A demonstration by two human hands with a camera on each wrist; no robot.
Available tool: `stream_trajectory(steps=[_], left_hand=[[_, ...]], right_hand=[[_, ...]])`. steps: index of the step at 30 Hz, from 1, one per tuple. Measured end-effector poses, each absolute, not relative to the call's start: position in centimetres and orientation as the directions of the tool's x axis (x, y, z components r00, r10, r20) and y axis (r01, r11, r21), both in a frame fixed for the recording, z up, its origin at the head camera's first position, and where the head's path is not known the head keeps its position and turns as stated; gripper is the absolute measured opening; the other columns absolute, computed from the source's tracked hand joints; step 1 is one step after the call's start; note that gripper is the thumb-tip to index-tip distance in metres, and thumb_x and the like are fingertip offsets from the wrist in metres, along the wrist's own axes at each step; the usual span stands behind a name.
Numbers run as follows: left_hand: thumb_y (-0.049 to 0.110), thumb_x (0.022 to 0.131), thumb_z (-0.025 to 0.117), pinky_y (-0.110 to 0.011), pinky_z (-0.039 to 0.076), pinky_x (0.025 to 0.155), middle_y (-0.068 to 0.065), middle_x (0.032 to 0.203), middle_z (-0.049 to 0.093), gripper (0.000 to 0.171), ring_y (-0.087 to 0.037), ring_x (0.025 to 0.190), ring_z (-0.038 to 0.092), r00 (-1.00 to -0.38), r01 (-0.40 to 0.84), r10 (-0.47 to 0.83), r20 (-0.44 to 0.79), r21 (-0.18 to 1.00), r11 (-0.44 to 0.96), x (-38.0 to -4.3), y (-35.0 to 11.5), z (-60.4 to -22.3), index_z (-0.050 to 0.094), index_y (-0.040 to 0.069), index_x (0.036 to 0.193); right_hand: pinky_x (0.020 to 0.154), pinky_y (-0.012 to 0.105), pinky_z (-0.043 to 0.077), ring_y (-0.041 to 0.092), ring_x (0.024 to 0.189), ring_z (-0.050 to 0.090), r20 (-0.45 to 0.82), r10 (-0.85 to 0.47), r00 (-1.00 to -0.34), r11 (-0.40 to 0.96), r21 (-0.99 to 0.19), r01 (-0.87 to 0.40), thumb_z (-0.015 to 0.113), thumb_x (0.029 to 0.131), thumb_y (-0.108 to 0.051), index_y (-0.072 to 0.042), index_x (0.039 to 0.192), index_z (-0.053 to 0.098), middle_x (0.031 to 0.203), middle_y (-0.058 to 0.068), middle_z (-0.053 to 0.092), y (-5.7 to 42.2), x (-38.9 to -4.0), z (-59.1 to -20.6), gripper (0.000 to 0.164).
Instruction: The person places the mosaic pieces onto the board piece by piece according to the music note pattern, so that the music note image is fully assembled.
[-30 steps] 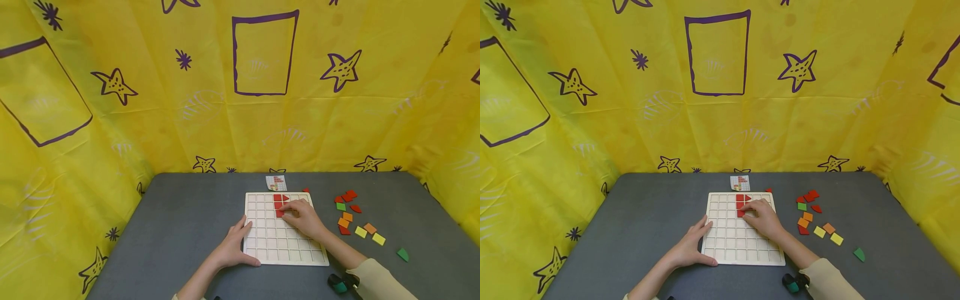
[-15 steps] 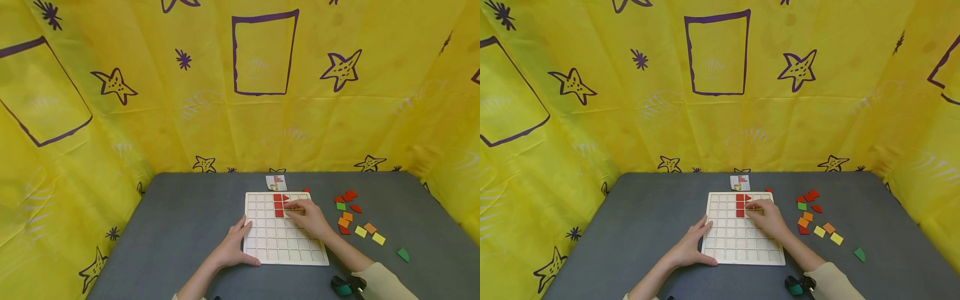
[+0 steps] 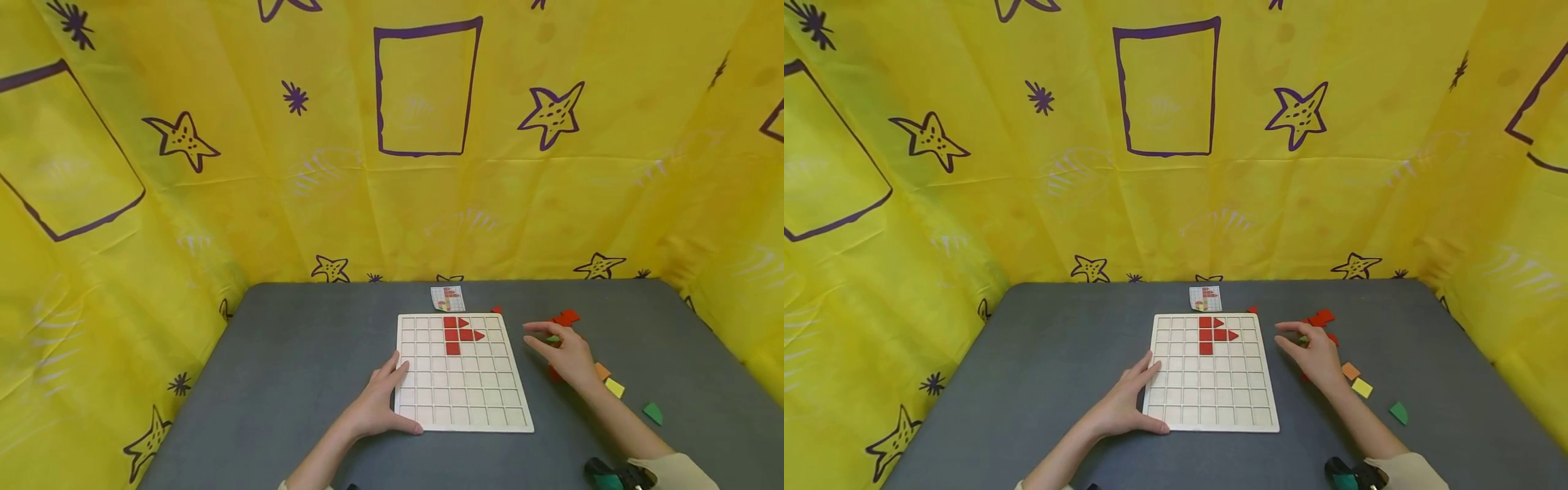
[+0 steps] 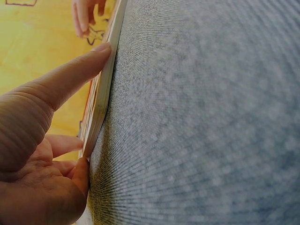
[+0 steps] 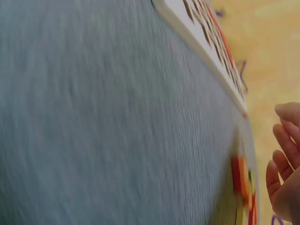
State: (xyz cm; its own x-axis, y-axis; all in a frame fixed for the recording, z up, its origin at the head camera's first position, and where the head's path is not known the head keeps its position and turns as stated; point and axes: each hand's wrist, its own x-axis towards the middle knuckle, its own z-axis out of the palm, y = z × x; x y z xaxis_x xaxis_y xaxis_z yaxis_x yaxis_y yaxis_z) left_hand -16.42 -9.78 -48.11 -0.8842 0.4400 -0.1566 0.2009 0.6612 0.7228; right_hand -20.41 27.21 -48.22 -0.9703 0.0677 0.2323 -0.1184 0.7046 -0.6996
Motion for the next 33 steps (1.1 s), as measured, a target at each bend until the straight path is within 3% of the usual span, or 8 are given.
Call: stream_trajectory(steps=[4, 10, 19, 27, 33], left_hand=[[0.046, 0.061, 0.087, -0.054, 0.034, 0.1, -0.012, 0.16, 0.011, 0.112, -0.033, 0.139, 0.023, -0.884, 0.204, 0.441, -0.155, 0.721, 0.663, -16.4, -9.7, -48.1, 0.029, 0.008, 0.149], [0.046, 0.06, 0.087, -0.054, 0.034, 0.101, -0.012, 0.16, 0.011, 0.112, -0.033, 0.139, 0.022, -0.885, 0.209, 0.438, -0.154, 0.712, 0.671, -16.4, -9.7, -48.2, 0.029, 0.009, 0.149], [0.047, 0.06, 0.087, -0.053, 0.034, 0.101, -0.011, 0.16, 0.011, 0.112, -0.032, 0.139, 0.023, -0.886, 0.211, 0.439, -0.147, 0.717, 0.665, -16.4, -9.7, -48.2, 0.029, 0.009, 0.149], [0.047, 0.06, 0.087, -0.053, 0.035, 0.1, -0.011, 0.16, 0.011, 0.113, -0.031, 0.138, 0.024, -0.887, 0.212, 0.437, -0.146, 0.714, 0.668, -16.3, -9.7, -48.2, 0.029, 0.009, 0.149], [0.047, 0.06, 0.087, -0.054, 0.035, 0.1, -0.012, 0.16, 0.011, 0.113, -0.032, 0.139, 0.023, -0.887, 0.212, 0.438, -0.148, 0.712, 0.669, -16.3, -9.7, -48.2, 0.029, 0.009, 0.149]], right_hand=[[0.065, 0.029, 0.036, 0.009, 0.08, 0.046, 0.243, 0.124, -0.962, 0.728, -0.681, -0.079, 0.067, 0.088, -0.035, -0.014, 0.113, 0.069, 0.093, 0.007, 0.063, 29.3, -20.6, -48.1, 0.032], [0.059, 0.035, 0.035, 0.029, 0.069, 0.053, 0.266, 0.197, -0.944, 0.758, -0.651, -0.025, 0.067, 0.089, -0.027, -0.006, 0.112, 0.068, 0.092, 0.02, 0.07, 31.7, -21.5, -48.3, 0.031], [0.078, 0.048, 0.033, 0.041, 0.092, 0.048, 0.232, 0.239, -0.943, 0.787, -0.615, 0.048, 0.068, 0.087, -0.027, 0.002, 0.113, 0.064, 0.11, 0.029, 0.064, 32.9, -22.6, -49.1, 0.039], [0.078, 0.051, 0.035, 0.043, 0.094, 0.05, 0.216, 0.265, -0.94, 0.789, -0.609, 0.082, 0.068, 0.086, -0.03, 0.001, 0.112, 0.065, 0.108, 0.028, 0.065, 33.0, -23.1, -49.5, 0.04], [0.072, 0.044, 0.036, 0.038, 0.087, 0.055, 0.21, 0.293, -0.933, 0.771, -0.629, 0.1, 0.068, 0.086, -0.029, -0.001, 0.111, 0.066, 0.1, 0.024, 0.067, 32.8, -22.9, -49.6, 0.038]])
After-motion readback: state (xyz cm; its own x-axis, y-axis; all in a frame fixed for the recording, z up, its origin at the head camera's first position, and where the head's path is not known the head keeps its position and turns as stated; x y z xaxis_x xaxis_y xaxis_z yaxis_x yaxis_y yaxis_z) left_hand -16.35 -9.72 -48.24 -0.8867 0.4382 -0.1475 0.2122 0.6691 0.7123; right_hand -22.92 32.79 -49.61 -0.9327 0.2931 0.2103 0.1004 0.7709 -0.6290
